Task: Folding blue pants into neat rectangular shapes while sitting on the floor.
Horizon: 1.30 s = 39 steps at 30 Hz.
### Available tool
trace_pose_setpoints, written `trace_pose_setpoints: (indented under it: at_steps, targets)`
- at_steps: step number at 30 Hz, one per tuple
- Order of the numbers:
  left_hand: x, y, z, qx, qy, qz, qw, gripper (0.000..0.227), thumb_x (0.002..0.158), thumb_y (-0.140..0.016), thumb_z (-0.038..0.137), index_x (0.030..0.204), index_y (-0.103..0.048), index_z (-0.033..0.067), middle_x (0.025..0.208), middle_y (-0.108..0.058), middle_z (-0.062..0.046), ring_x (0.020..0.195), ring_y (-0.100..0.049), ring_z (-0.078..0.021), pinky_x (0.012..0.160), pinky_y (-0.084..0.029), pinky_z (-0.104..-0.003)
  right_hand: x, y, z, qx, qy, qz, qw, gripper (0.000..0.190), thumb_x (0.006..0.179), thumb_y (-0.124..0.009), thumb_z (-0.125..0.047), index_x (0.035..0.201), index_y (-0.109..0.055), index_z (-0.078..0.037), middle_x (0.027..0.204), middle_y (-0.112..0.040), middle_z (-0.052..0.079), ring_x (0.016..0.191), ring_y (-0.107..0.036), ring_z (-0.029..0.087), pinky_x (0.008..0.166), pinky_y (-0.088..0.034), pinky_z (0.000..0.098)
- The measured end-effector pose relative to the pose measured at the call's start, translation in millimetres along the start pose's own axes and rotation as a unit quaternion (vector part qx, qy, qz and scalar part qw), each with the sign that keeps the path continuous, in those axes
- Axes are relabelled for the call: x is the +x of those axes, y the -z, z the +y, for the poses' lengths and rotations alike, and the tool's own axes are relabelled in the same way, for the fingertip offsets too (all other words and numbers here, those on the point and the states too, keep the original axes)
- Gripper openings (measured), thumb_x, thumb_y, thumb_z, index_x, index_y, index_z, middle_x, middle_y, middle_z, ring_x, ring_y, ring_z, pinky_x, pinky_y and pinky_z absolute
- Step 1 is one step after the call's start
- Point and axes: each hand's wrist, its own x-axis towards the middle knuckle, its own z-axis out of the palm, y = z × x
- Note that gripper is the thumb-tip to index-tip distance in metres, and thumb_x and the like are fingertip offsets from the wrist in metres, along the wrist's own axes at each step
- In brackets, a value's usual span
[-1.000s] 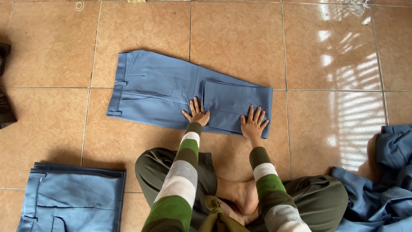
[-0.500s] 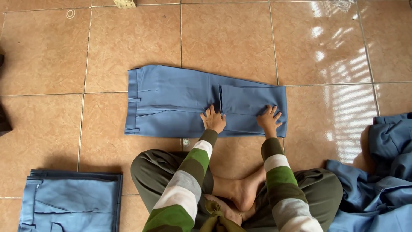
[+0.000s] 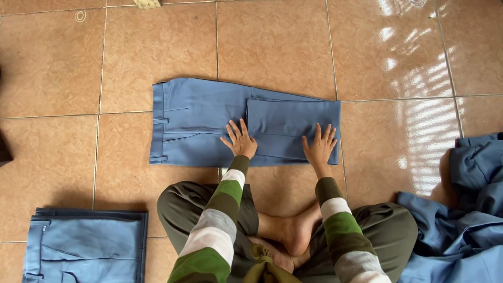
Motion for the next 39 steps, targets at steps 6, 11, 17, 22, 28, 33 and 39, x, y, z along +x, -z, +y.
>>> trace_pose_setpoints:
  at_steps: [6,11,17,22,28,33,39]
  targets:
    - [5,-32,-12,-0.02,-0.018,-0.029,0.999,0.077,0.101,-0.039,0.034,0.164,0.006,0.0372,0.169,0.017,-0.016,0.153,0.023,-0.0366,0.112,0.006,-0.081,4,-22,14,-0.072,-0.035,-0.159,0.984,0.086,0.098,-0.041,-0.068,0.166,-0.011,-0.024,0.17,0.001,0.022,0.157,0.006,0.04,0.119,0.004,0.0681]
    - [-13,22,-7,-0.057,-0.052,-0.11,0.991,0.09,0.096,-0.047,0.062,0.162,0.01,0.0393,0.166,0.025,-0.019,0.151,0.027,-0.0408,0.11,0.006,-0.082,10,-29,23,-0.073,-0.038,-0.181,0.98,0.09,0.096,-0.036,-0.075,0.166,-0.006,-0.027,0.17,0.007,0.02,0.156,0.01,0.038,0.119,0.008,0.0675]
    - [-6,31,-1,-0.007,-0.037,-0.189,0.981,0.114,0.078,-0.055,0.085,0.159,0.015,0.0466,0.164,0.032,-0.019,0.15,0.031,-0.0431,0.109,0.008,-0.082,-5,8,31,-0.085,-0.046,-0.128,0.987,0.082,0.1,-0.028,-0.074,0.166,-0.013,-0.028,0.172,-0.002,0.016,0.157,0.004,0.035,0.12,0.008,0.064]
    - [0,24,-2,0.007,-0.026,-0.212,0.977,0.117,0.078,-0.059,0.084,0.158,0.018,0.0491,0.163,0.035,-0.019,0.148,0.034,-0.0438,0.107,0.01,-0.083,-2,17,57,-0.057,-0.106,-0.08,0.989,0.08,0.101,-0.026,-0.072,0.166,-0.012,-0.027,0.17,-0.004,0.023,0.157,0.0,0.04,0.122,0.002,0.0652]
    - [10,18,0,0.014,-0.002,-0.228,0.974,0.123,0.072,-0.057,0.091,0.156,0.023,0.049,0.16,0.039,-0.019,0.145,0.038,-0.0437,0.106,0.013,-0.082,14,-19,9,-0.058,-0.029,0.014,0.998,0.08,0.1,-0.042,-0.061,0.165,-0.02,-0.019,0.169,-0.006,0.027,0.156,-0.001,0.042,0.12,0.002,0.0665]
    - [6,25,3,0.01,0.005,-0.226,0.974,0.117,0.081,-0.061,0.08,0.154,0.026,0.0508,0.159,0.04,-0.018,0.145,0.038,-0.0431,0.107,0.011,-0.082,3,-76,-58,-0.085,0.221,-0.071,0.969,0.067,0.102,-0.039,-0.061,0.161,-0.032,-0.03,0.168,-0.026,0.015,0.156,-0.017,0.032,0.119,-0.009,0.0675]
    - [7,22,0,-0.01,0.002,-0.23,0.973,0.121,0.075,-0.06,0.086,0.154,0.025,0.0504,0.159,0.041,-0.018,0.145,0.039,-0.0427,0.108,0.011,-0.081,20,-63,-24,-0.111,0.194,-0.02,0.974,0.061,0.105,-0.031,-0.061,0.16,-0.035,-0.035,0.168,-0.029,0.008,0.156,-0.021,0.026,0.123,-0.008,0.0579]
